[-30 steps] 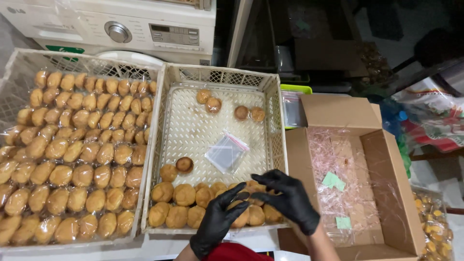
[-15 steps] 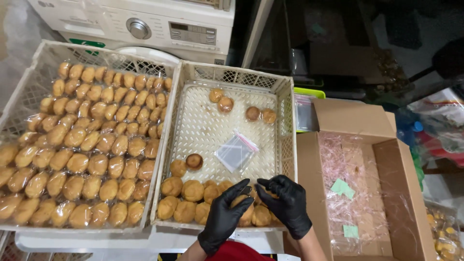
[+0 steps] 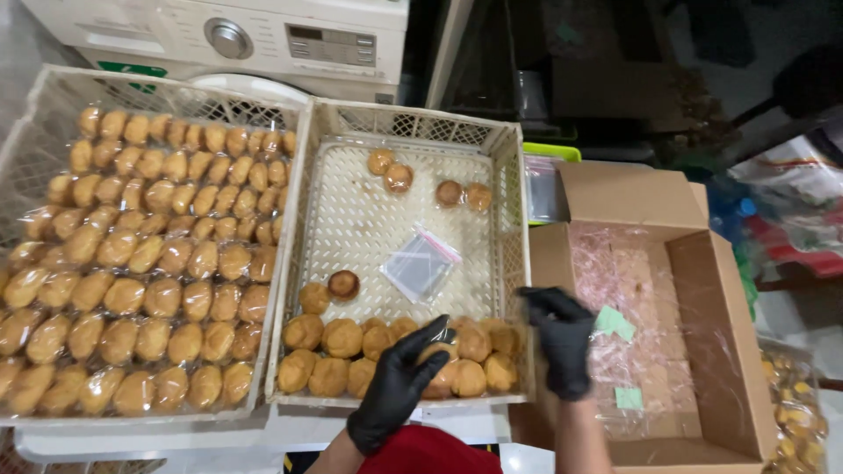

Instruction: Bag small pastries into individual plastic bags and organize them in a crate.

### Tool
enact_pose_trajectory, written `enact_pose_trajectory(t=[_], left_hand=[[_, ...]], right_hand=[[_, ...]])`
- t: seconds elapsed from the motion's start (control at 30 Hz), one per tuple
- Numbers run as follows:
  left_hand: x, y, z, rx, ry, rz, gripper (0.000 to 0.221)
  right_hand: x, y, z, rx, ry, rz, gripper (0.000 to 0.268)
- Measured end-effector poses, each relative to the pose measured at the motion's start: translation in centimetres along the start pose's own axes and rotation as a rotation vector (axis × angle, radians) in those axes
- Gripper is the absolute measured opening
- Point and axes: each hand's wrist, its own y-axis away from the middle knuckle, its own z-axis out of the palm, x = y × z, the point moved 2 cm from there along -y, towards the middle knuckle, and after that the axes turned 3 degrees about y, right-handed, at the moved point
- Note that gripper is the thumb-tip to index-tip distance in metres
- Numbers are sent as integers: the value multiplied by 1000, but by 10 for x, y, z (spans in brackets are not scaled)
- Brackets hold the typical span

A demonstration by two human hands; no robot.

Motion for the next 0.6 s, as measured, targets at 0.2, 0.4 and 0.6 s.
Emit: enact_pose_trajectory(t=[0.2, 0.4, 0.6], left_hand=[[-12, 1, -7, 54, 55, -108, 47], [-14, 2, -10, 32, 221, -153, 53], [-5, -4, -23, 237, 293, -372, 56]], right_hand=[[86, -43, -122, -34, 2214, -282, 39], [148, -47, -127, 21, 1071, 379, 41], [3, -26, -119, 279, 2, 242, 29]])
